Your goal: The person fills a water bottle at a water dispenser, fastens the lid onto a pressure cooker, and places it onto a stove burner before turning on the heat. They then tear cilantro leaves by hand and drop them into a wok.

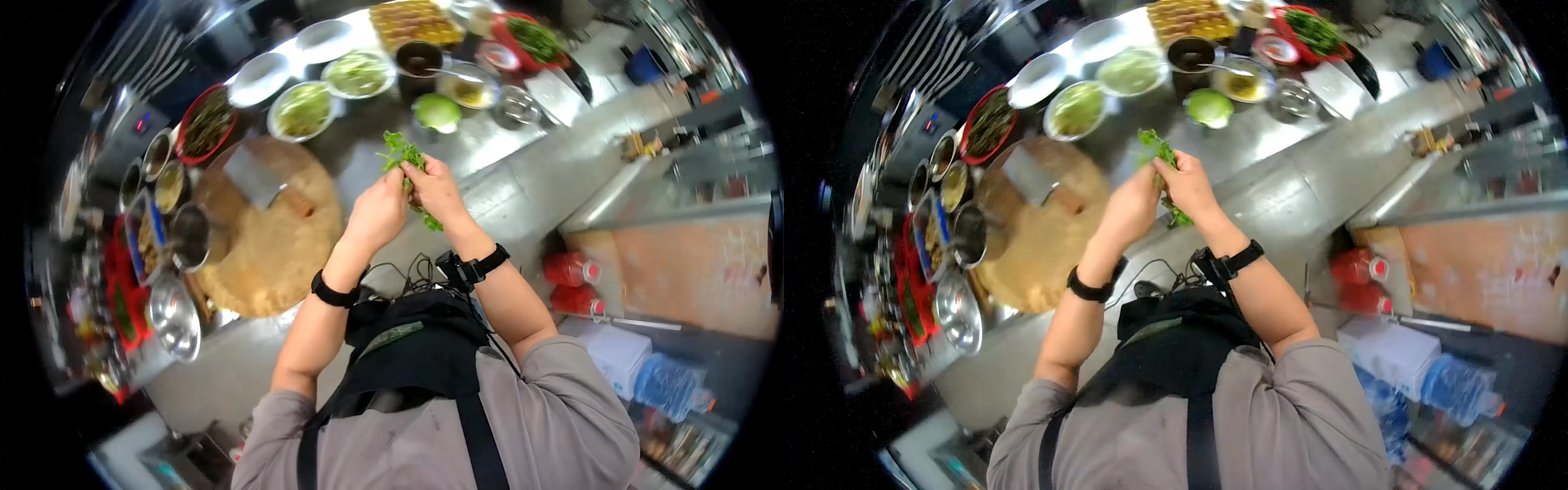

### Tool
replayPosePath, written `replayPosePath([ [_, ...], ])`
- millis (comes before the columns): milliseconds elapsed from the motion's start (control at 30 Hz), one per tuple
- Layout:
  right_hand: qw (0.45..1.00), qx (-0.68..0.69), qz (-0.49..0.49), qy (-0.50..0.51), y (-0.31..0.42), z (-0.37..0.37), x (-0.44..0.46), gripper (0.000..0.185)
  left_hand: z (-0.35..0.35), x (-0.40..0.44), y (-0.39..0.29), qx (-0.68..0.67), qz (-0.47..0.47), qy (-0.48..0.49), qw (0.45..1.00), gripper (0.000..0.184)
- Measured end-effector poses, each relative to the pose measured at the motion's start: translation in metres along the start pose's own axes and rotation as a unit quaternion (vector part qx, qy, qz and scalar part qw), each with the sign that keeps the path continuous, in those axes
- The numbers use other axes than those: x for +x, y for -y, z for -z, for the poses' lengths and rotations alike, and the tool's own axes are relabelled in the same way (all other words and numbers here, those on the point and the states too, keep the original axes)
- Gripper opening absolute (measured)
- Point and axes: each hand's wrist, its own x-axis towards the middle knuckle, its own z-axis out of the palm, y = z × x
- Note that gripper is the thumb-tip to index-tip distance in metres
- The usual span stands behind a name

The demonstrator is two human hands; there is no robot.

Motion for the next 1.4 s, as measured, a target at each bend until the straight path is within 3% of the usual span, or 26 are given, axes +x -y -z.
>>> replayPosePath([
  [67, 0.993, 0.012, 0.098, -0.07, 0.01, 0.073, -0.012, 0.015, -0.054, 0.03, -0.045, 0.002, -0.052, 0.039, 0.998, 0.013],
  [100, 0.994, -0.009, 0.052, -0.098, 0.029, 0.116, -0.031, 0.015, -0.087, 0.045, -0.072, 0.027, -0.072, 0.068, 0.995, 0.013],
  [133, 0.991, -0.003, 0.061, -0.117, 0.038, 0.158, -0.041, 0.015, -0.119, 0.061, -0.099, 0.052, -0.091, 0.096, 0.99, 0.013],
  [200, 0.96, -0.116, 0.125, -0.221, 0.053, 0.246, -0.06, 0.018, -0.185, 0.098, -0.162, 0.05, -0.139, 0.108, 0.983, 0.013],
  [267, 0.951, -0.069, 0.126, -0.274, 0.073, 0.319, -0.081, 0.021, -0.242, 0.124, -0.217, 0.048, -0.186, 0.133, 0.972, 0.012],
  [333, 0.938, 0.016, 0.129, -0.32, 0.109, 0.379, -0.105, 0.023, -0.298, 0.148, -0.271, -0.004, -0.204, 0.093, 0.975, 0.011],
  [400, 0.925, -0.001, 0.114, -0.363, 0.128, 0.452, -0.112, 0.022, -0.331, 0.168, -0.319, -0.06, -0.218, 0.086, 0.97, 0.01],
  [467, 0.913, 0.179, 0.119, -0.346, 0.148, 0.529, -0.116, 0.023, -0.345, 0.184, -0.365, -0.081, -0.243, 0.08, 0.963, 0.01],
  [533, 0.97, 0.1, -0.009, -0.22, 0.177, 0.592, -0.122, 0.024, -0.365, 0.222, -0.398, -0.094, -0.231, 0.091, 0.964, 0.009],
  [600, 0.992, -0.023, -0.099, -0.079, 0.21, 0.638, -0.123, 0.024, -0.393, 0.276, -0.416, -0.103, -0.325, 0.031, 0.94, 0.009],
  [667, 0.986, -0.097, -0.112, -0.078, 0.236, 0.68, -0.109, 0.023, -0.433, 0.329, -0.425, -0.115, -0.372, 0.036, 0.921, 0.01],
  [733, 0.957, -0.26, -0.116, -0.064, 0.263, 0.727, -0.087, 0.02, -0.476, 0.374, -0.436, -0.116, -0.369, 0.16, 0.908, 0.014],
  [767, 0.968, -0.204, -0.129, -0.075, 0.277, 0.75, -0.076, 0.018, -0.502, 0.397, -0.439, -0.104, -0.32, 0.222, 0.915, 0.016],
  [800, 0.966, -0.206, -0.134, -0.083, 0.289, 0.77, -0.066, 0.018, -0.526, 0.415, -0.443, -0.113, -0.322, 0.224, 0.913, 0.016],
  [867, 0.94, -0.263, -0.173, -0.132, 0.335, 0.818, -0.034, 0.019, -0.57, 0.471, -0.461, -0.128, -0.228, 0.271, 0.926, 0.024],
  [933, 0.928, -0.298, -0.177, -0.139, 0.357, 0.875, -0.011, 0.019, -0.611, 0.517, -0.481, -0.175, -0.257, 0.26, 0.914, 0.021],
  [1000, 0.956, -0.18, -0.166, -0.158, 0.384, 0.933, 0.013, 0.019, -0.655, 0.569, -0.507, -0.176, -0.302, 0.227, 0.909, 0.022],
  [1167, 0.966, -0.104, -0.156, -0.179, 0.424, 1.069, 0.051, 0.02, -0.755, 0.681, -0.565, -0.087, -0.315, 0.304, 0.895, 0.024],
  [1233, 0.95, -0.184, -0.168, -0.189, 0.437, 1.133, 0.075, 0.019, -0.81, 0.729, -0.58, -0.042, -0.313, 0.311, 0.896, 0.016],
  [1400, 0.957, -0.219, -0.118, -0.148, 0.494, 1.281, 0.148, 0.017, -0.897, 0.865, -0.637, 0.015, -0.264, 0.387, 0.883, 0.016],
])
